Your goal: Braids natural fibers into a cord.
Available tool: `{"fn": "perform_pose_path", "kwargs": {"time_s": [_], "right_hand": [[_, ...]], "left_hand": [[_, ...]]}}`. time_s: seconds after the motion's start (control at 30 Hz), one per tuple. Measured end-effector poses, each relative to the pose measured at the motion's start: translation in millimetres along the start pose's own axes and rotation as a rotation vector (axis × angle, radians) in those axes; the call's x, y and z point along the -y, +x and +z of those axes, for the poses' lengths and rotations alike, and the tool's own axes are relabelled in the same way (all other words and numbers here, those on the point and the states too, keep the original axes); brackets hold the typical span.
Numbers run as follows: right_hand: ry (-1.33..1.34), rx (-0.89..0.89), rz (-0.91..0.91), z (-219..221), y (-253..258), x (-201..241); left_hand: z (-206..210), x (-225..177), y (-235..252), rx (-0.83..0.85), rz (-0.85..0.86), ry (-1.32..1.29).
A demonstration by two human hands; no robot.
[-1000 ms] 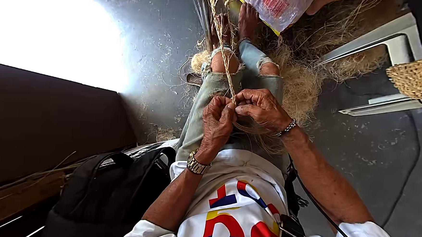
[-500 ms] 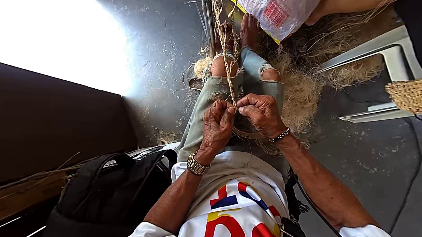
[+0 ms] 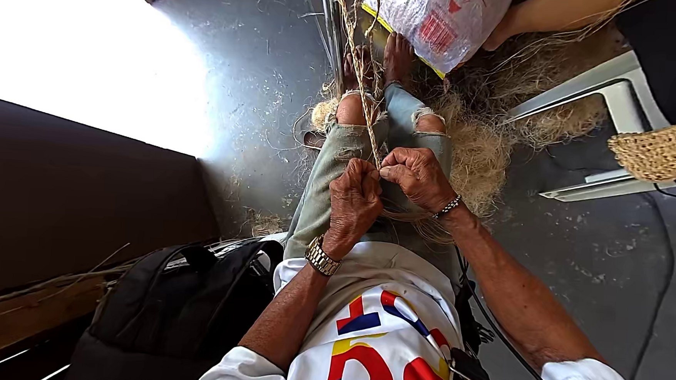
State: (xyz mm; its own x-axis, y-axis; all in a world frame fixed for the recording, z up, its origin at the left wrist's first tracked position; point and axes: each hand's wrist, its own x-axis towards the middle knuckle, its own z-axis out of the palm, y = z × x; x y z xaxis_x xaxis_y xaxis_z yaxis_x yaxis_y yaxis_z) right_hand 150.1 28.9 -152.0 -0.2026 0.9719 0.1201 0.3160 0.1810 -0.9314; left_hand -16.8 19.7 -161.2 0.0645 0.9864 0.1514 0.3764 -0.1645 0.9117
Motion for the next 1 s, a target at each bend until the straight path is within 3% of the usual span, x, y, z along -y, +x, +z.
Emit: {"fn": "perform_pose_path", "kwargs": {"time_s": [0.13,0.23,0.37,0.53,0.67,0.77,0.87,1.0], "right_hand": [[-0.2,0.024,-0.063,4,10,8],[-0.157,0.03,-0.006,3,7,1],[0.08,0.0,0.114,0,0,-1],[0.532,0.0,0.433,4,-1,8],[0.61,-0.025,0.423,2,-3,-2],[0.587,-0.014,0.394,0,-4,-2],[0.551,0.003,0.356,2,-1,0],[0.536,0.017,0.314,-4,-2,0]], "left_hand": [[-8,-4,-1,-0.009,0.002,0.069],[-12,-10,-6,0.022,0.02,0.097],[-3,-16,-28,0.137,0.114,0.102],[2,-16,-59,0.417,0.24,0.238],[-16,-22,-52,0.162,0.282,0.144],[-22,-21,-29,0.102,0.182,0.101],[-15,-21,-6,0.225,-0.06,-0.04],[-17,-23,7,0.381,-0.39,-0.478]]}}
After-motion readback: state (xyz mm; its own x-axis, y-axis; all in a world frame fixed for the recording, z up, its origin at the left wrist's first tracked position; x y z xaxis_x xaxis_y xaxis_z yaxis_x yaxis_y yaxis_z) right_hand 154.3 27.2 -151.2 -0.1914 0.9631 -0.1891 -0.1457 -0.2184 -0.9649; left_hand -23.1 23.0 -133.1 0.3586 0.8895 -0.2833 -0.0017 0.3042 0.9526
